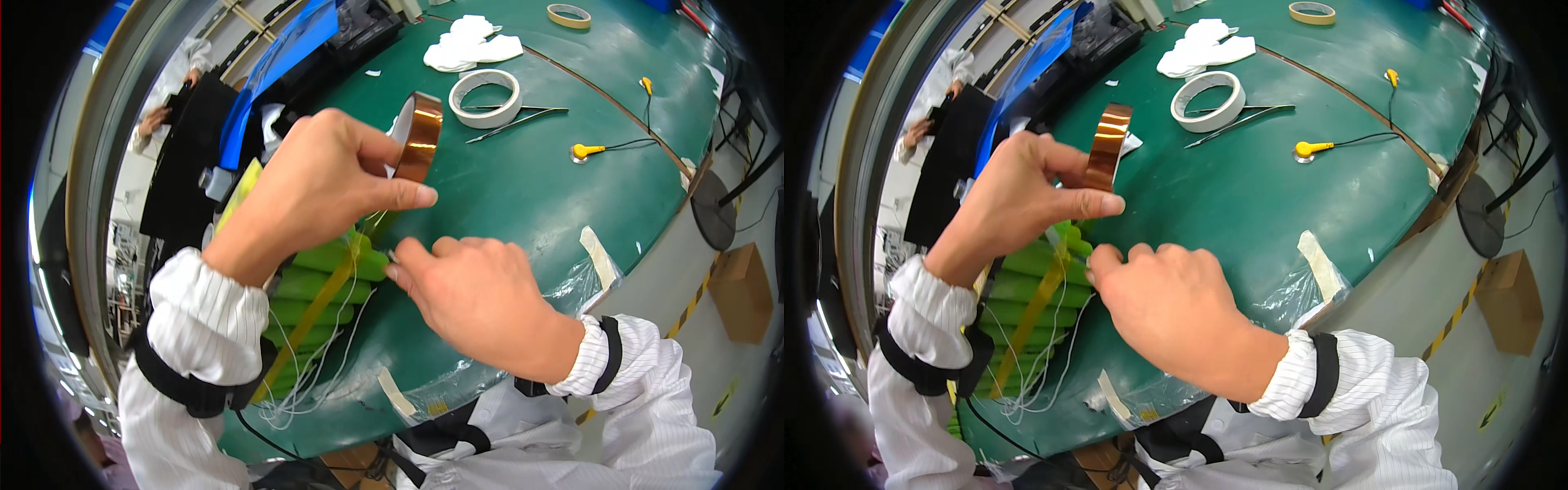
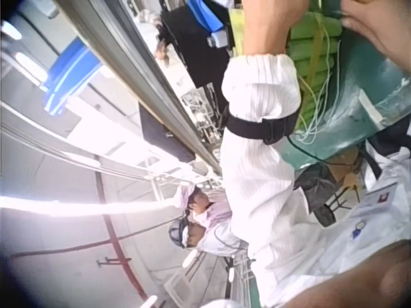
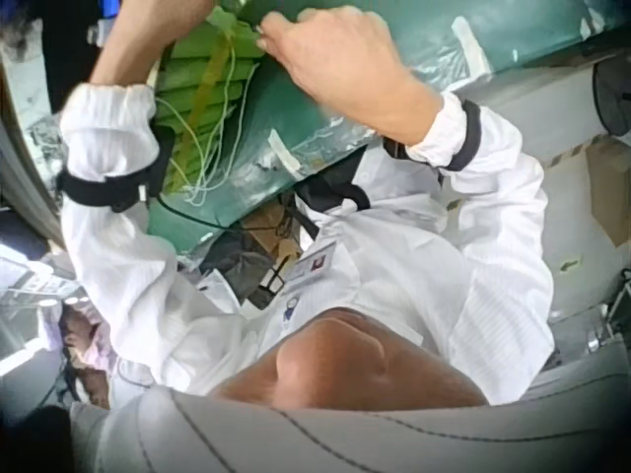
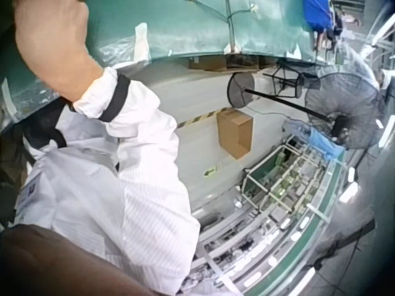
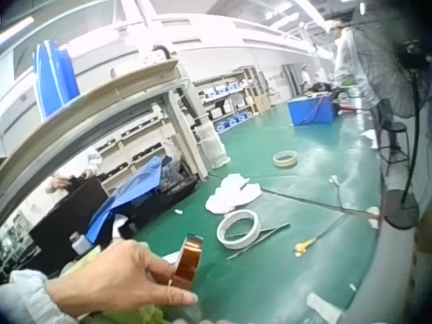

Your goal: The person peels adhesive tape from a roll, wraps it around the wires and battery cells of a battery pack by hand, turns the battery pack, and applies tape across the cells.

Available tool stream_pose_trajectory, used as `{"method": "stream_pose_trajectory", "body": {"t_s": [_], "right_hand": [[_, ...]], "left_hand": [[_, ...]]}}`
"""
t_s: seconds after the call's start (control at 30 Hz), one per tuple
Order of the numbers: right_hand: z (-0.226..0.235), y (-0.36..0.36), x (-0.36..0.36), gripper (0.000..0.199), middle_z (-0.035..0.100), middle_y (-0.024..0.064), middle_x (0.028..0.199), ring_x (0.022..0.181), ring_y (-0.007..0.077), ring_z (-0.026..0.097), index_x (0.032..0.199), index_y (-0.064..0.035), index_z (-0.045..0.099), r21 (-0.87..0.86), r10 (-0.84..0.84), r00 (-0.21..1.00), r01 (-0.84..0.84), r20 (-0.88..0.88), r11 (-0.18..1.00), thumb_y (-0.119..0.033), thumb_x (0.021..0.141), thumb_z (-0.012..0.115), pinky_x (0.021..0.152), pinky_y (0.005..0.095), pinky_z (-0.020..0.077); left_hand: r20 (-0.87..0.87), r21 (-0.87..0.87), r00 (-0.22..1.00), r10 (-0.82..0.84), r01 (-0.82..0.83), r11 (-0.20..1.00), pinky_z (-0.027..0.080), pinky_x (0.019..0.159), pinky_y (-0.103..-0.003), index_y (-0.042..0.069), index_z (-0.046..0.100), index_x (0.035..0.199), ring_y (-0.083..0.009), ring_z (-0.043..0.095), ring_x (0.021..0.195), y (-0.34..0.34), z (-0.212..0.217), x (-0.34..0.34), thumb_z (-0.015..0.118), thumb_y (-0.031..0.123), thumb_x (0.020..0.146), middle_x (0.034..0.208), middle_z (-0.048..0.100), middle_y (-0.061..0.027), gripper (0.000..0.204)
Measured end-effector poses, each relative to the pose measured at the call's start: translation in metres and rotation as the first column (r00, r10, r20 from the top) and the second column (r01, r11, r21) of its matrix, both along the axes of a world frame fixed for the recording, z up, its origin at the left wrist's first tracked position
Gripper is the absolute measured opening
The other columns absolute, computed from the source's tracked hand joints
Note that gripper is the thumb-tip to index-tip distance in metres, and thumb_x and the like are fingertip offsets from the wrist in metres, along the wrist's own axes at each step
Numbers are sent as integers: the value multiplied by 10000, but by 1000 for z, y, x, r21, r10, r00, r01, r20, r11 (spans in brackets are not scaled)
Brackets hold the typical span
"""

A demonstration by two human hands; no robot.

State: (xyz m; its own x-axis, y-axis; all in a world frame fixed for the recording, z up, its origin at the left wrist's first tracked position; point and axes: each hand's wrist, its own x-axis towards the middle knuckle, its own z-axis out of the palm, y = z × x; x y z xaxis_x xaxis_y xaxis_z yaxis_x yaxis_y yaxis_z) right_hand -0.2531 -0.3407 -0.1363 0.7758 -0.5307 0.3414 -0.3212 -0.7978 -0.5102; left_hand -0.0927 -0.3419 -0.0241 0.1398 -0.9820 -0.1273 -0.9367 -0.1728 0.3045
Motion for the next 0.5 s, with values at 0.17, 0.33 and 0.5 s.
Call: {"method": "stream_pose_trajectory", "body": {"t_s": [0.17,0.33,0.5], "right_hand": [[-6,5,-3,218,542,82,690,666,254,608,880,-47,581,7,34,998,-35,58,999,-251,925,643,512,379,510],[-9,2,-4,217,515,73,723,703,218,556,831,-9,560,-55,78,994,-74,79,996,-190,904,653,542,317,507],[-9,3,-1,203,504,61,711,689,198,546,798,-25,558,-61,73,995,-70,63,996,-175,886,663,532,304,495]], "left_hand": [[-13,43,997,79,-78,996,441,574,-269,-23,756,874,-80,543,629,-2,2,-5,888,266,719,689,639,-32,354],[-26,78,995,99,-96,992,432,564,-248,-36,752,884,-62,530,608,-3,1,-5,889,229,723,680,627,-31,338],[50,102,993,110,-115,988,405,545,-263,-45,726,807,-63,498,602,-3,3,-5,889,238,723,630,571,-22,337]]}}
